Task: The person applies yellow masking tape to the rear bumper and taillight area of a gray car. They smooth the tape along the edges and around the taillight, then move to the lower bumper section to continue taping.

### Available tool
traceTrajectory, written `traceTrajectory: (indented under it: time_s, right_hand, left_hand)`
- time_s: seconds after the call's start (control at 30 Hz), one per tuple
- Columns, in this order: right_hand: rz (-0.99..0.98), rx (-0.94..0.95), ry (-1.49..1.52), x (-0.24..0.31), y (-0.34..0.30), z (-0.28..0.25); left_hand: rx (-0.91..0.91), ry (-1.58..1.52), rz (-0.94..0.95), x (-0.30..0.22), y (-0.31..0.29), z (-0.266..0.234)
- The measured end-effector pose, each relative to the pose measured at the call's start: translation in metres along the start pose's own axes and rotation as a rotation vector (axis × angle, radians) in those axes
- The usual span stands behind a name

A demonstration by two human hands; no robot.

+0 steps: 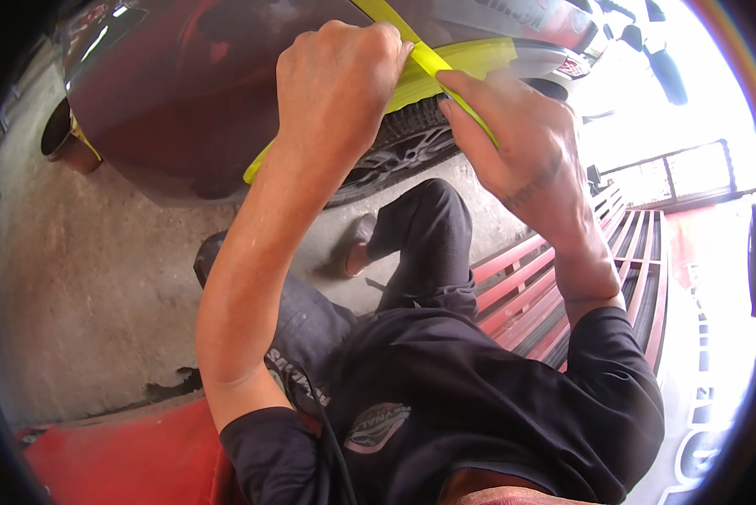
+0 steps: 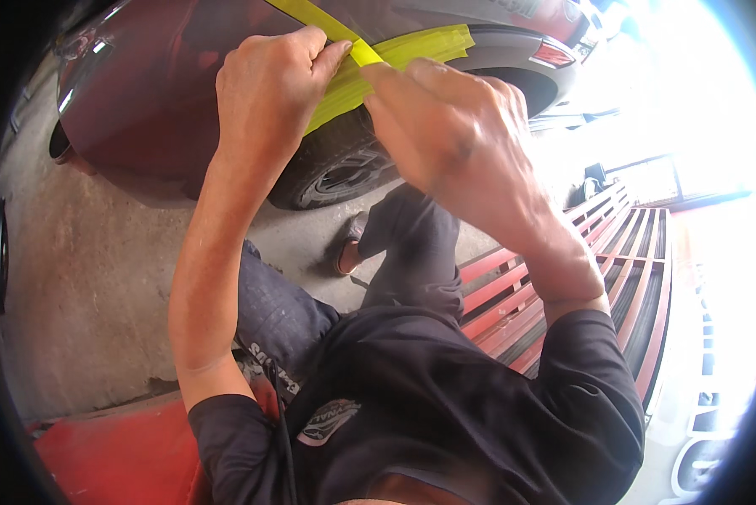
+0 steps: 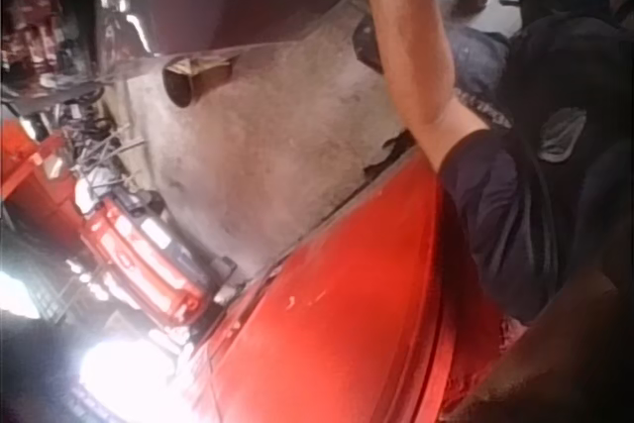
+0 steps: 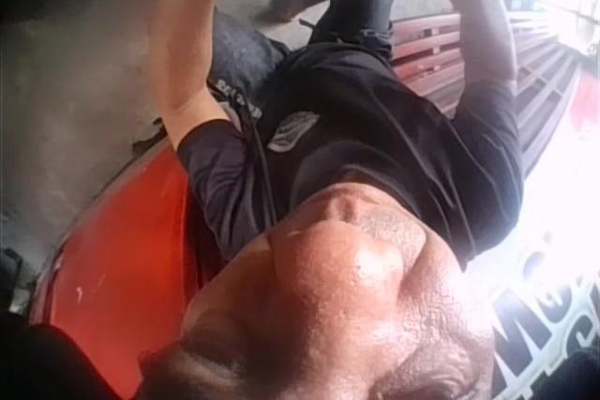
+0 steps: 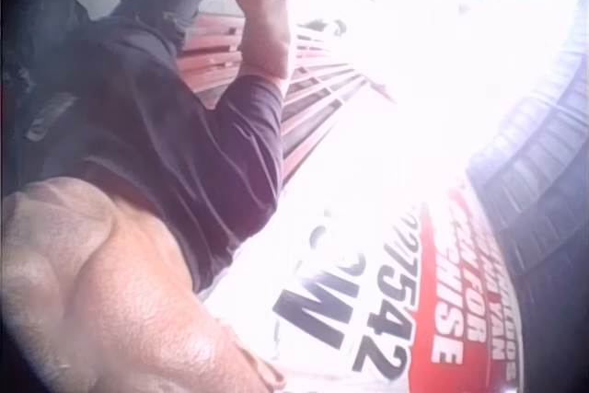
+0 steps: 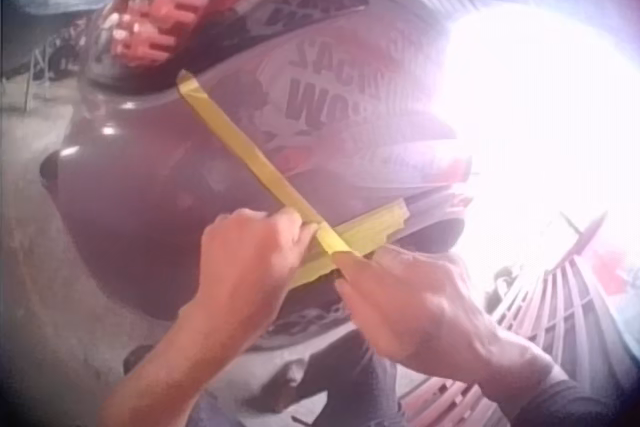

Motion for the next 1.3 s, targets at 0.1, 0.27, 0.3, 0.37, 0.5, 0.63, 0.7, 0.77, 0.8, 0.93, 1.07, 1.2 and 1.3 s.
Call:
traceTrajectory:
  time_s: [0.1,0.27,0.3,0.37,0.5,0.63,0.7,0.77,0.8,0.93,1.07,1.2,1.3]
  right_hand:
    - [0.042,0.037,-0.008,0.007,-0.007,-0.011]
    - [0.096,0.023,0.036,0.001,-0.016,-0.009]
    - [0.093,0.021,0.039,0.001,-0.016,-0.009]
    - [0.086,0.017,0.044,0.0,-0.013,-0.007]
    - [0.086,-0.019,0.076,-0.005,-0.016,0.002]
    - [0.115,-0.032,0.087,-0.011,-0.015,0.008]
    - [0.122,-0.046,0.081,-0.012,-0.015,0.009]
    - [0.125,-0.068,0.077,-0.012,-0.018,0.01]
    - [0.13,-0.073,0.078,-0.012,-0.018,0.01]
    - [0.118,-0.082,0.069,-0.008,-0.015,0.01]
    - [0.13,-0.075,0.078,-0.007,-0.013,0.008]
    - [0.093,-0.08,0.076,-0.007,-0.01,0.008]
    - [0.073,-0.074,0.072,-0.006,-0.013,0.009]
  left_hand:
    - [0.013,0.005,-0.007,-0.001,-0.001,0.0]
    - [-0.005,0.016,0.032,-0.004,-0.001,0.001]
    - [-0.003,0.019,0.041,-0.005,-0.001,0.001]
    - [0.012,0.015,0.06,-0.006,0.0,0.003]
    - [0.082,0.029,0.104,-0.008,0.006,0.005]
    - [0.082,-0.045,0.072,-0.002,0.003,0.003]
    - [-0.018,-0.169,-0.033,0.01,-0.007,-0.004]
    - [-0.11,-0.346,-0.171,0.017,-0.019,-0.011]
    - [-0.159,-0.46,-0.257,0.018,-0.027,-0.017]
    - [-0.119,-0.751,-0.391,0.016,-0.055,-0.005]
    - [0.042,-0.73,-0.333,-0.008,-0.057,0.004]
    - [0.036,-0.445,-0.171,-0.01,-0.052,0.017]
    - [0.088,-0.304,-0.131,-0.014,-0.051,0.019]
Point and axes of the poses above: each hand's wrist, its own y-axis towards the middle knuckle, its own z-axis out of the palm, x = y × z, the point moved 3 cm from there along y, towards the middle knuckle, and after that the axes turned 3 degrees about -x, right-handed, at the moved point
